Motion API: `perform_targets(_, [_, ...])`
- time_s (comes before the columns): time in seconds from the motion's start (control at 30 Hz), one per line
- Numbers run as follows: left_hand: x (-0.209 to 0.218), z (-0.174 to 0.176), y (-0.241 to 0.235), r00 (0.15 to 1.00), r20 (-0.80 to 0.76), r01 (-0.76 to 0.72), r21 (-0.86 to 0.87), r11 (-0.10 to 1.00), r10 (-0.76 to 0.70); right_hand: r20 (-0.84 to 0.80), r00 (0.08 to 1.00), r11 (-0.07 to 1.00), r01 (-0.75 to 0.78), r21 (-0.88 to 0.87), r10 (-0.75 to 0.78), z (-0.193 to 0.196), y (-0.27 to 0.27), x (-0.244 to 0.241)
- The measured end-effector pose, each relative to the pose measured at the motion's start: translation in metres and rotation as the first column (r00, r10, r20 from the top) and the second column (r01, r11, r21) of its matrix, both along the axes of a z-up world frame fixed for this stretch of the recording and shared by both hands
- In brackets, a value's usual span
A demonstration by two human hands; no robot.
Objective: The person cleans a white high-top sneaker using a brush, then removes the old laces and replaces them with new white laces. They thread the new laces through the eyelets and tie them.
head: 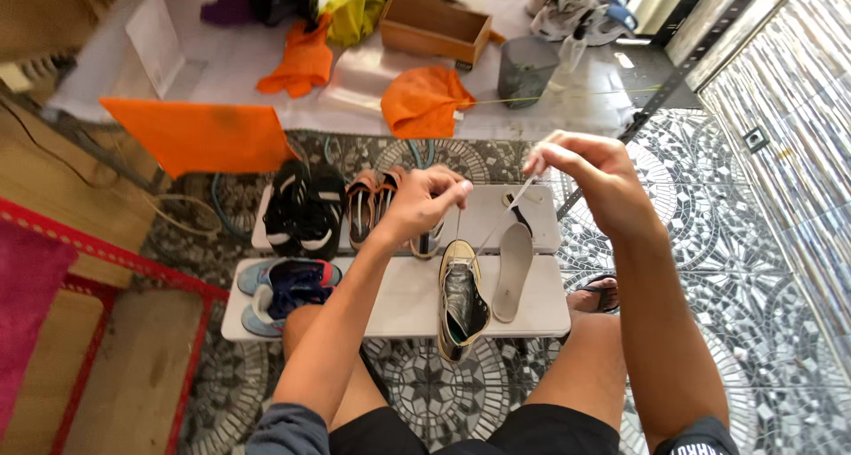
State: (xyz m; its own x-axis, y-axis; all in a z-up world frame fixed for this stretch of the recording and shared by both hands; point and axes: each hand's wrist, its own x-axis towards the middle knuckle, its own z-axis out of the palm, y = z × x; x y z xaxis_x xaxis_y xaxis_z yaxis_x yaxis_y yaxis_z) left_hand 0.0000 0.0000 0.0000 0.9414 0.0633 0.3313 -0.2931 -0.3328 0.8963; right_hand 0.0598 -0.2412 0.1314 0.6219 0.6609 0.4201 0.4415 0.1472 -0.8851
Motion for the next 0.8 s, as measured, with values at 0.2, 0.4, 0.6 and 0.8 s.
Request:
perform_targets(0.2, [-0.027, 0.081, -0.031, 0.991, 0.113, -0.041, -0.259, 0.965, 0.073, 0.008, 1.000, 0.991, 0.017, 0.134, -0.019, 0.008, 0.002, -0.007])
perform_targets(0.4, [-0.028, 0.108, -0.037, 0.956, 0.293, 0.056, -0.168, 0.984, -0.004, 0.190, 0.976, 0.980, 0.071, 0.184, -0.106, 0.005, 0.009, -0.018])
perform_targets(0.6, [-0.031, 0.125, -0.044, 0.930, 0.368, 0.048, -0.093, 0.995, -0.010, 0.337, 0.913, 0.963, 0.163, 0.215, -0.230, -0.001, 0.014, -0.023])
perform_targets(0.8, [-0.029, 0.126, -0.049, 0.893, 0.443, -0.055, -0.072, 0.996, 0.081, 0.388, 0.864, 0.937, 0.231, 0.260, -0.321, -0.005, 0.016, -0.024])
